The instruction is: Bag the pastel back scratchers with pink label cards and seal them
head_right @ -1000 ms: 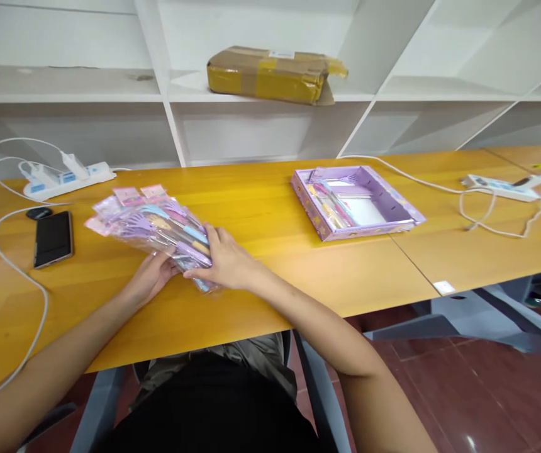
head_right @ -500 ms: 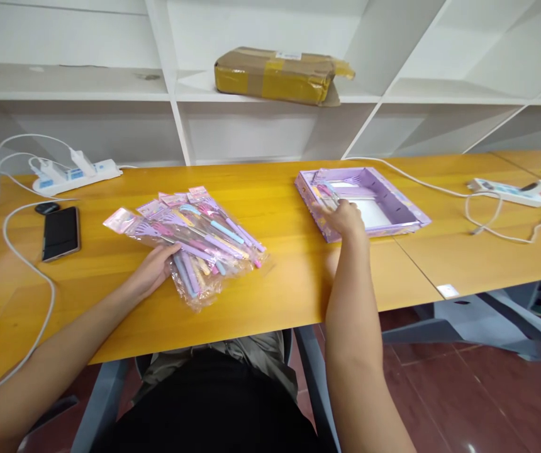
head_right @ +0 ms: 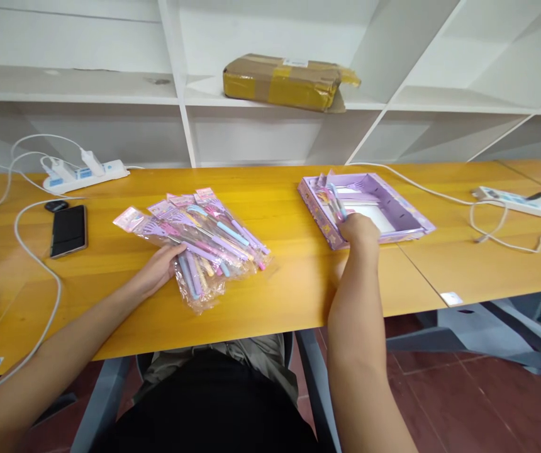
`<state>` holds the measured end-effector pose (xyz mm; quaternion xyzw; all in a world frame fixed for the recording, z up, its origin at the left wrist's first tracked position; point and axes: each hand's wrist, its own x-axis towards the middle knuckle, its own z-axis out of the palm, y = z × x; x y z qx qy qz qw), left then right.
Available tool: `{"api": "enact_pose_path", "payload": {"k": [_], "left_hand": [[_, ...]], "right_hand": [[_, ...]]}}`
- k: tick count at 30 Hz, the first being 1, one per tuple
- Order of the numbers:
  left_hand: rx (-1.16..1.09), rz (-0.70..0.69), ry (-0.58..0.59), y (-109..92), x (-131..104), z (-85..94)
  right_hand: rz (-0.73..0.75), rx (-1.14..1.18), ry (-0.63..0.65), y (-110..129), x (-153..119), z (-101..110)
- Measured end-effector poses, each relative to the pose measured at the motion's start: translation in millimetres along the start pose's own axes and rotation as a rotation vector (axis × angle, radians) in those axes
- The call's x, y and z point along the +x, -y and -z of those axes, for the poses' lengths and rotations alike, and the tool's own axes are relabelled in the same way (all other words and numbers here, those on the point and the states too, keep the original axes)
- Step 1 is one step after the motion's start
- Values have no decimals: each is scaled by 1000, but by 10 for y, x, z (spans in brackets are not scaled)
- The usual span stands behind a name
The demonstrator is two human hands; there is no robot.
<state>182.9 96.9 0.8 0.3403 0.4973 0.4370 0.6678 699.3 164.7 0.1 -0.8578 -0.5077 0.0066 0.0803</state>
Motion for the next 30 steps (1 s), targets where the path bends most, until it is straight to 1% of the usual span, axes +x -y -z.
{"api": "enact_pose_path", "payload": {"k": [2,3,4,8,9,10,12,13,15,17,18,20,21,22,23,25,26,28,30], "left_hand": [[9,8,4,8,5,7],[9,6,8,17,12,16],[9,0,14,29,23,31],[63,-66,20,91,100,127],[95,-101,13,101,125,155],[130,-144,2,108,151,185],[201,-237,-26,105,203,244],[231,-282,-45,97,229,274],[290,-352,-79,63,274,335],[404,-396,-127,7,307,394],[497,-410,-164,-29,316,421],[724,-435,-252,-109,312,461],[829,-453,-292,-148,302,475],[917,-474,-318,-181,288,484],[981,-496,-330,-208,274,489],[1044,-525,-331,-231,257,496],[1043,-526,-328,-229,261,500],[966,-523,-317,-206,299,516],[818,-531,-300,-175,367,543]], "right_hand": [[-84,-13,-15,47,-80,36],[-118,-13,-48,71,-128,64],[-140,1,-113,97,-178,101],[-193,183,-474,273,-356,349],[-189,240,-523,350,-393,427],[-172,296,-536,447,-431,503],[-84,423,-482,704,-525,625],[-11,492,-429,864,-590,658],[183,610,-271,1229,-771,649],[389,676,-97,1611,-1017,530],[476,667,-22,1789,-1155,435],[674,556,59,2084,-1423,202],[781,484,56,2192,-1540,79],[861,428,29,2271,-1635,-38],[905,396,-2,2321,-1705,-143],[920,396,-45,2345,-1762,-298],[908,419,-44,2327,-1751,-344],[882,483,-20,2252,-1669,-377],[838,525,-20,2153,-1544,-357]]}}
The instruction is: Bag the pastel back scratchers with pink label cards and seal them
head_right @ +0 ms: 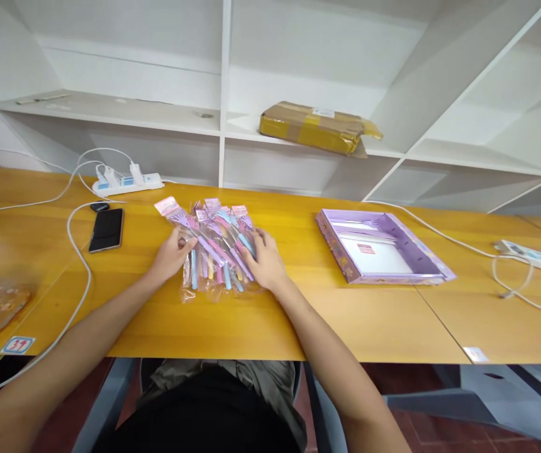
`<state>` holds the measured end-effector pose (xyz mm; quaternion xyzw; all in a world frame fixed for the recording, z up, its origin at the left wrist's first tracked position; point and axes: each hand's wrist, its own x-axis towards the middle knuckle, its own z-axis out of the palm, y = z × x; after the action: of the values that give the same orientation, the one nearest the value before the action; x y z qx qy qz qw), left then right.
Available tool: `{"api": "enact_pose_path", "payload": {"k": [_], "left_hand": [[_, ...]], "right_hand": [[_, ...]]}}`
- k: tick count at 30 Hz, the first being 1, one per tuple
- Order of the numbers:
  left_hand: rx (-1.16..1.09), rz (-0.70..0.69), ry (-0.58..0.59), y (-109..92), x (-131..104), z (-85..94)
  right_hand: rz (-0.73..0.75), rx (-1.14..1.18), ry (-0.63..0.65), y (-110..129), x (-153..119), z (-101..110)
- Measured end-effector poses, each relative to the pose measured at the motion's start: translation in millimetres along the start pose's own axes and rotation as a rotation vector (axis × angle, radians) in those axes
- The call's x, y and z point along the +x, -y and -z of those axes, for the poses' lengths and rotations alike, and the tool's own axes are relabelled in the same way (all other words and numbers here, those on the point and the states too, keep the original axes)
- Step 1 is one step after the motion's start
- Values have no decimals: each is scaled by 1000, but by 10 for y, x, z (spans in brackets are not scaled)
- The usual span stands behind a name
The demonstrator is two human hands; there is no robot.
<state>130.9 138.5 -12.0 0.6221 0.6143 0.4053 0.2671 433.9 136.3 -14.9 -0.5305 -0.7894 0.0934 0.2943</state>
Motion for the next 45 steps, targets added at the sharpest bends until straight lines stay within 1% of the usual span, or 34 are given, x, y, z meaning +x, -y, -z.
{"api": "enact_pose_path", "payload": {"k": [2,3,4,5,7,9,11,12,14,16,18,20,23,26,28,29,30,31,33,34,35,36,37,39,41,43,45], "left_hand": [[-135,9,8,52,45,-19],[-163,11,26,65,60,-17],[-146,7,48,66,66,-7],[-84,-5,60,54,60,10],[123,-34,40,0,16,61],[299,-25,24,-72,-51,111],[353,4,57,-131,-111,139],[344,-3,83,-149,-130,142],[278,-66,116,-162,-141,131],[173,-138,128,-148,-124,109],[99,-165,138,-121,-95,91],[119,-193,143,-90,-71,79],[249,-218,99,-61,-72,56],[345,-241,-17,-104,-128,36],[380,-313,-99,-193,-190,44],[385,-371,-108,-253,-227,55],[376,-445,-81,-318,-267,67],[351,-535,3,-384,-310,76],[273,-711,266,-499,-408,68],[239,-777,402,-541,-462,47],[213,-825,510,-569,-518,14],[196,-856,587,-584,-573,-29],[184,-876,638,-587,-623,-76],[171,-882,677,-569,-693,-162],[175,-857,667,-542,-711,-203],[185,-828,650,-529,-683,-188],[182,-810,648,-533,-632,-137]], "right_hand": [[-76,-24,-23,-122,22,104],[-121,-47,-10,-169,28,150],[-162,-67,20,-204,31,190],[-193,-81,62,-225,30,220],[-213,-76,132,-230,18,247],[-195,-38,149,-205,3,231],[-151,35,131,-179,-8,180],[-121,81,118,-172,-10,146],[-66,186,98,-173,-8,71],[-32,295,93,-186,-2,-2],[-8,380,101,-195,2,-63],[20,411,107,-188,0,-109],[45,347,95,-143,-15,-146],[28,250,33,-84,-27,-140],[17,201,-43,-56,-23,-119],[12,175,-73,-47,-18,-107],[4,146,-87,-40,-10,-97],[-6,117,-84,-35,-2,-89],[-31,80,-58,-24,13,-82],[-45,76,-52,-18,19,-82],[-58,81,-55,-11,24,-84],[-71,95,-61,-3,29,-86],[-87,119,-60,4,34,-87],[-128,193,-31,8,44,-85],[-177,279,6,-5,55,-79],[-219,345,27,-33,64,-76],[-231,385,51,-64,70,-83]]}}
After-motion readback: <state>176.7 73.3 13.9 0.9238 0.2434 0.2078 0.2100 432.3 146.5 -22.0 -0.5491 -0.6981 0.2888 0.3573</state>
